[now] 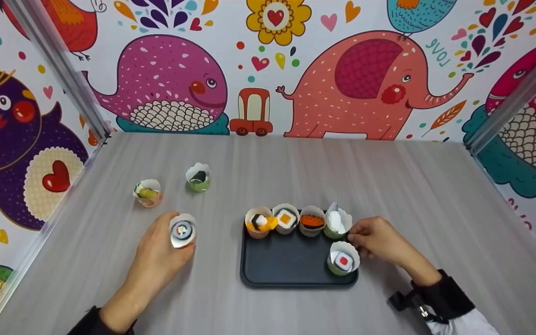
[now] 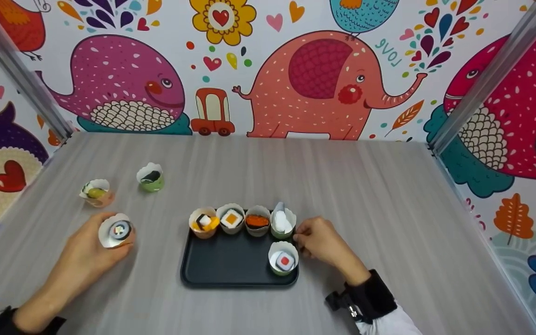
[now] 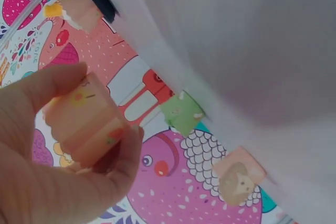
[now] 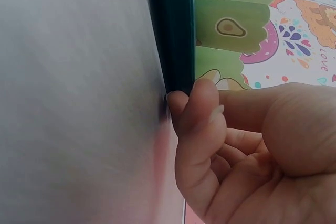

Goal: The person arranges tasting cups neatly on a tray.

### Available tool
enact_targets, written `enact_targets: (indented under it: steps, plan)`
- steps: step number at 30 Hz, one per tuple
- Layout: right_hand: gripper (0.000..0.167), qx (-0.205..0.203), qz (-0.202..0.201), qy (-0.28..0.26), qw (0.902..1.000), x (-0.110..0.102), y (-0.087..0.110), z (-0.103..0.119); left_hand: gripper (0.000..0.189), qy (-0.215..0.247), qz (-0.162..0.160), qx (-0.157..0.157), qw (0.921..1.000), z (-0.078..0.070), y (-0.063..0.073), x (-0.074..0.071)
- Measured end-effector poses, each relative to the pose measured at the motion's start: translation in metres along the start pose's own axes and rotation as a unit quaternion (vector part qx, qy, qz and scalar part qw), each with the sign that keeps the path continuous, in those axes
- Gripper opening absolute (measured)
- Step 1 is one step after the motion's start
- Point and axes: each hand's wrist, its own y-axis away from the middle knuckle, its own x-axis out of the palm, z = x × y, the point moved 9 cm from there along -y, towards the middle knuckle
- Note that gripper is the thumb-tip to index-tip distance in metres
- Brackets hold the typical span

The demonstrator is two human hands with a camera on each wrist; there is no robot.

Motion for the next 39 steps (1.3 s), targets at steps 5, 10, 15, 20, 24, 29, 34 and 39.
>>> enact_targets:
  steps: [5, 10, 15, 20, 24, 29, 34, 39]
  plan:
    - [0.009, 0.001, -0.001, 0.000, 1.0000, -0.001, 0.000, 0.000, 0.059, 0.014, 0.003, 0.019, 0.9997, -0.012, -0.001, 0.011]
    - [0.010, 0.003, 0.000, -0.009, 1.0000, 0.000, 0.000, 0.000, 0.063, 0.032, 0.000, 0.033, 0.9989, -0.024, -0.002, 0.023]
    - [0.011, 0.000, 0.000, -0.005, 1.0000, 0.000, 0.000, 0.000, 0.065, 0.051, 0.003, 0.051, 0.9974, -0.038, -0.001, 0.033]
    - [0.011, 0.000, -0.005, 0.001, 1.0000, -0.001, 0.000, 0.000, 0.065, 0.064, 0.006, 0.072, 0.9954, -0.052, -0.001, 0.043]
    - [0.011, -0.001, -0.004, 0.000, 1.0000, -0.001, 0.000, 0.000, 0.066, 0.076, 0.018, 0.079, 0.9938, -0.061, 0.000, 0.051]
    - [0.012, -0.004, 0.000, -0.005, 1.0000, 0.000, 0.000, 0.000, 0.064, 0.098, 0.050, 0.088, 0.9900, -0.074, 0.002, 0.063]
    - [0.012, -0.002, -0.001, -0.007, 1.0000, 0.001, -0.001, -0.001, 0.068, 0.113, 0.078, 0.093, 0.9861, -0.088, 0.005, 0.074]
    - [0.011, -0.011, -0.003, 0.004, 0.9999, -0.001, 0.000, 0.001, 0.068, 0.127, 0.088, 0.126, 0.9800, -0.105, 0.006, 0.083]
